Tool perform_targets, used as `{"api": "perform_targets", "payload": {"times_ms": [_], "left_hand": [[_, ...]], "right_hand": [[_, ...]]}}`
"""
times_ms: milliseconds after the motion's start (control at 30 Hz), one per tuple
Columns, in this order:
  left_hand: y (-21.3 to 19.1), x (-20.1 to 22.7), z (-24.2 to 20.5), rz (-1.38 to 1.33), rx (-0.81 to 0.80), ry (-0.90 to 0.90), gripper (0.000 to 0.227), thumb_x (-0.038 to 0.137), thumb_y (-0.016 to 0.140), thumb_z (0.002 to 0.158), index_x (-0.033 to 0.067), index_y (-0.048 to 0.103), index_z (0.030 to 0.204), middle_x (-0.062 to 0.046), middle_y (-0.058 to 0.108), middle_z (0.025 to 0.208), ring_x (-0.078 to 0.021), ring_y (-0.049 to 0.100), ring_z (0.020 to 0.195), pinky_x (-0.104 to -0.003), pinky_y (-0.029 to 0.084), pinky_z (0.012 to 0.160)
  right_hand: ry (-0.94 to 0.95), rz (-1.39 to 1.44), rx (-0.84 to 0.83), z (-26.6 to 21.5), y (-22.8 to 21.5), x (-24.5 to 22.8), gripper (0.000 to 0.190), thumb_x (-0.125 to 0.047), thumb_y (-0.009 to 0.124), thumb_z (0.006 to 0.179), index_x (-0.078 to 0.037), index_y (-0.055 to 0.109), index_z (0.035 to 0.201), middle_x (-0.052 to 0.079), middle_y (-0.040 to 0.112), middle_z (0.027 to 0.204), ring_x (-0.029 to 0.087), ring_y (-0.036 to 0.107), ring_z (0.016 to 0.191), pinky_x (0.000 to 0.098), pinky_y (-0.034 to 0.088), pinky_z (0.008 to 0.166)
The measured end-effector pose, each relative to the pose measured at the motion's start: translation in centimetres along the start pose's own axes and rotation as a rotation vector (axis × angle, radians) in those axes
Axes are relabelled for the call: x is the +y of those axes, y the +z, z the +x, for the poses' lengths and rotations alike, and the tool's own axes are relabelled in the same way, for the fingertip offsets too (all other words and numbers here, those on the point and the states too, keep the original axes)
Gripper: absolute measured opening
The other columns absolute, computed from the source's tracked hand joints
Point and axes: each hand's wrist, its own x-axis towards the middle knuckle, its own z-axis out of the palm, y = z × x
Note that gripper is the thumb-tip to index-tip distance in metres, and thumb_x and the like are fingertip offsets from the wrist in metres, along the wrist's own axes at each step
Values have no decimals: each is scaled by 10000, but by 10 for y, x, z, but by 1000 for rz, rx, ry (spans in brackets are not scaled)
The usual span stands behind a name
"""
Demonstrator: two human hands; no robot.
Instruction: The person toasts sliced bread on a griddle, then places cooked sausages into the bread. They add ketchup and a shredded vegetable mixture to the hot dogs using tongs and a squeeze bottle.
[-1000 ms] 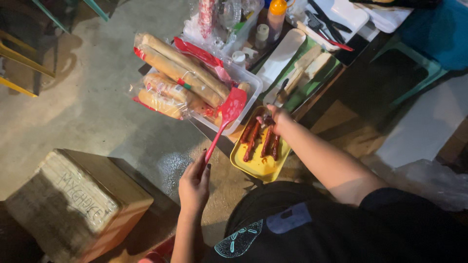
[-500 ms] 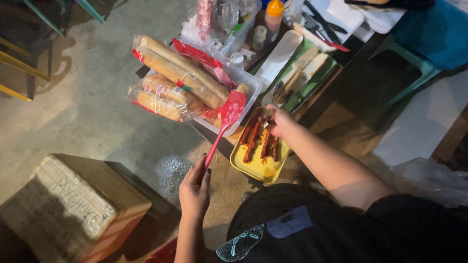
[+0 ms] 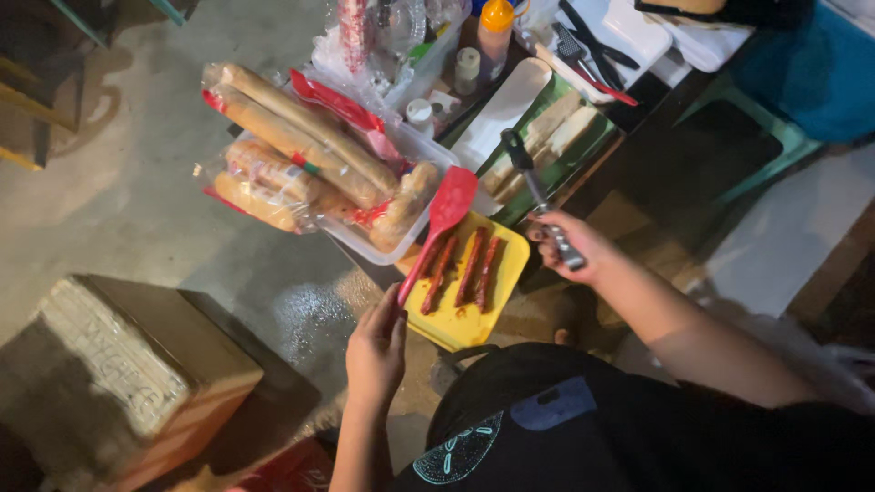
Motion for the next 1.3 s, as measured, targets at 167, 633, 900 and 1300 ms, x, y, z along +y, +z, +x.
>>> {"api": "perform_targets", "payload": {"times_ms": [167,633,900,1300], "left_hand": [[72,35,19,283,-29,-11,423,274,638,944,222,638,1364,-147,713,1139,-385,720,873,-486,573,703],[196,109,50,655,48,-432,505,249,516,964,365,569,1452,-135,713,1087,-378,723,816,-497,574,677],[202,133,64,549,227,-289,420,282,560,973,326,629,1385,-96,717,1054,-363,709,868,-490,556,662],[275,225,150,394,338,-288,401,232,623,979,276,658,1375,-97,677,928,-301,672,746,-429,530,654]], "right_hand": [[-149,-605,133,-47,-37,-76,540,-209,582,932,-192,509,1467,0,612,765,113,524,459,284,422,392],[-724,-1643,213,-38,-146,-293,637,-273,799,843,-124,606,1432,187,763,1099,182,724,876,343,568,804],[-613,-2457,693,-15,-244,-493,668,-542,625,961,-322,514,1582,159,691,1264,401,712,1017,535,574,809],[-645,-2297,281,34,-319,-585,594,-491,624,946,-382,504,1518,140,695,1251,407,705,1040,510,574,860]]}}
